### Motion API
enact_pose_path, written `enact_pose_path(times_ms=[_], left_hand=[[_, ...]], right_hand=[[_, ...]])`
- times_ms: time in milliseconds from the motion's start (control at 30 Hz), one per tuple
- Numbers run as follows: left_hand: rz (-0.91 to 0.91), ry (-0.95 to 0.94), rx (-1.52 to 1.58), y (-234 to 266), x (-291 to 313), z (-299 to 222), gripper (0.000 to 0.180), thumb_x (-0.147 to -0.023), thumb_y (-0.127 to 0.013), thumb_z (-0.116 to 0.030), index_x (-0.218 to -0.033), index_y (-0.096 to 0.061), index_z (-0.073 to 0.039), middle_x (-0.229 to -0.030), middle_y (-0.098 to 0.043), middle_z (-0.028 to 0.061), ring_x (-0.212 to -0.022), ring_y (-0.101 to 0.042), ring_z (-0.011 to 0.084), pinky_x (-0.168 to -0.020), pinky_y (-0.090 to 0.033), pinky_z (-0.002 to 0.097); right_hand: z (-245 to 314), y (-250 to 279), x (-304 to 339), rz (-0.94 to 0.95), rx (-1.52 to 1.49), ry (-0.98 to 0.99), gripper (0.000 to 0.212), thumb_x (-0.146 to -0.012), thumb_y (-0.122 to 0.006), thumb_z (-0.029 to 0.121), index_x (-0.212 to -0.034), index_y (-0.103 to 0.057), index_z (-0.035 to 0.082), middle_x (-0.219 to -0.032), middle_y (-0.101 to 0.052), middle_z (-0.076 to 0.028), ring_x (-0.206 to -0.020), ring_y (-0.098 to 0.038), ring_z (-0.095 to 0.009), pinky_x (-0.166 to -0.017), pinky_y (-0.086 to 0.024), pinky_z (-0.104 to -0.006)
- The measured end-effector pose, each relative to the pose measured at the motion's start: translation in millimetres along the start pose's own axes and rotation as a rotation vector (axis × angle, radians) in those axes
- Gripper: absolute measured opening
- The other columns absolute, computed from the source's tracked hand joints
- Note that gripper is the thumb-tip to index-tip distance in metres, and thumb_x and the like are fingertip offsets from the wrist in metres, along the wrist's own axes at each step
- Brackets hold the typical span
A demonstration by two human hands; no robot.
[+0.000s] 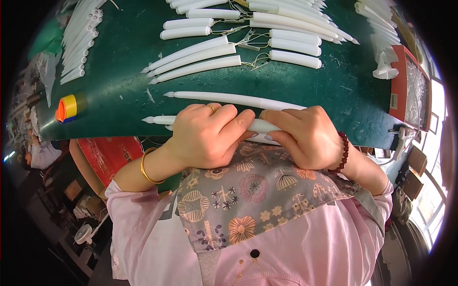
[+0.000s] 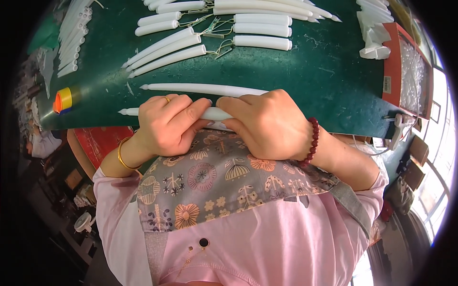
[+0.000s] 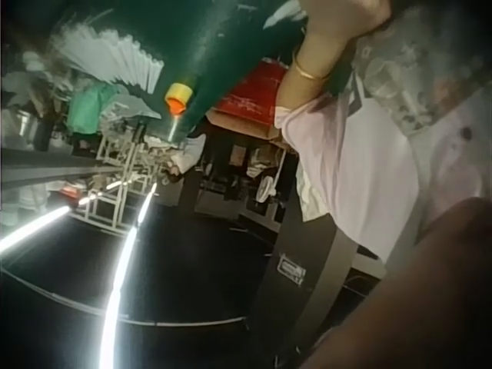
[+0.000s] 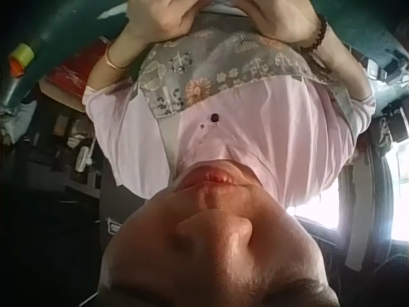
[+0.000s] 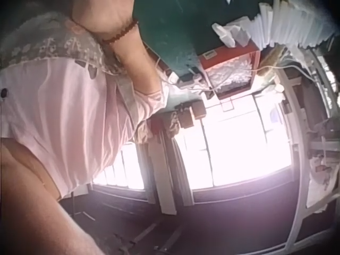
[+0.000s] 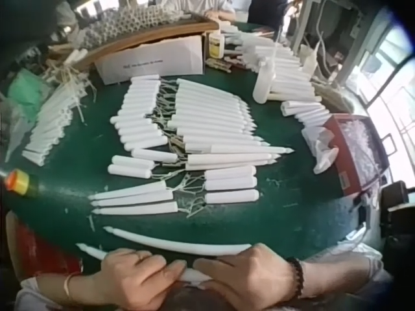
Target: Assembling plastic tube components on a factory production line using adhesive.
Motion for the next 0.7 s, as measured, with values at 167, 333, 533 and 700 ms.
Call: enact_pose_path(times_ms=[167,333,533,700], left_hand=[[0.031,-0.023,-0.018,7,-15,7,0.035,-0.075,-0.08,-0.021,-0.107,-0.076,-0.007,-0.075,-0.054,-0.0004,-0.058,-0.054,0.0165,-0.048,-0.04,0.0316],[-0.041,-0.076,-0.015,-19,-17,30,0.035,-0.082,-0.081,-0.023,-0.112,-0.073,-0.008,-0.08,-0.056,0.0005,-0.064,-0.056,0.0193,-0.052,-0.043,0.0325],[-0.092,0.023,0.0,-28,-21,39,0.029,-0.083,-0.082,-0.025,-0.106,-0.074,-0.009,-0.092,-0.061,0.0014,-0.083,-0.061,0.0218,-0.067,-0.048,0.0376],[-0.021,0.098,0.126,-26,-14,43,0.032,-0.081,-0.084,-0.024,-0.106,-0.073,-0.008,-0.097,-0.063,0.003,-0.087,-0.062,0.0246,-0.073,-0.049,0.0381]], right_hand=[[0,4,-8,-0.025,0.033,-0.007,0.037,-0.086,-0.072,0.007,-0.122,-0.066,-0.002,-0.089,-0.07,-0.02,-0.073,-0.068,-0.042,-0.062,-0.055,-0.045],[-11,12,-14,-0.014,0.222,-0.029,0.037,-0.088,-0.073,0.011,-0.123,-0.067,0.001,-0.09,-0.07,-0.016,-0.076,-0.069,-0.039,-0.063,-0.054,-0.043],[-37,42,-18,-0.338,0.399,0.055,0.024,-0.089,-0.076,0.013,-0.112,-0.073,0.007,-0.103,-0.07,-0.01,-0.097,-0.067,-0.03,-0.085,-0.052,-0.0426],[-50,36,-25,-0.416,0.608,0.029,0.03,-0.084,-0.077,0.009,-0.115,-0.073,0.01,-0.107,-0.069,-0.005,-0.097,-0.065,-0.028,-0.085,-0.048,-0.0386]])
Point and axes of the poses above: each hand's wrist, its own x-axis away from the middle knuckle, its own y-axis out of the back of the hand, z = x × y, the point moved 4 cm from there along -x, towards the middle knuckle
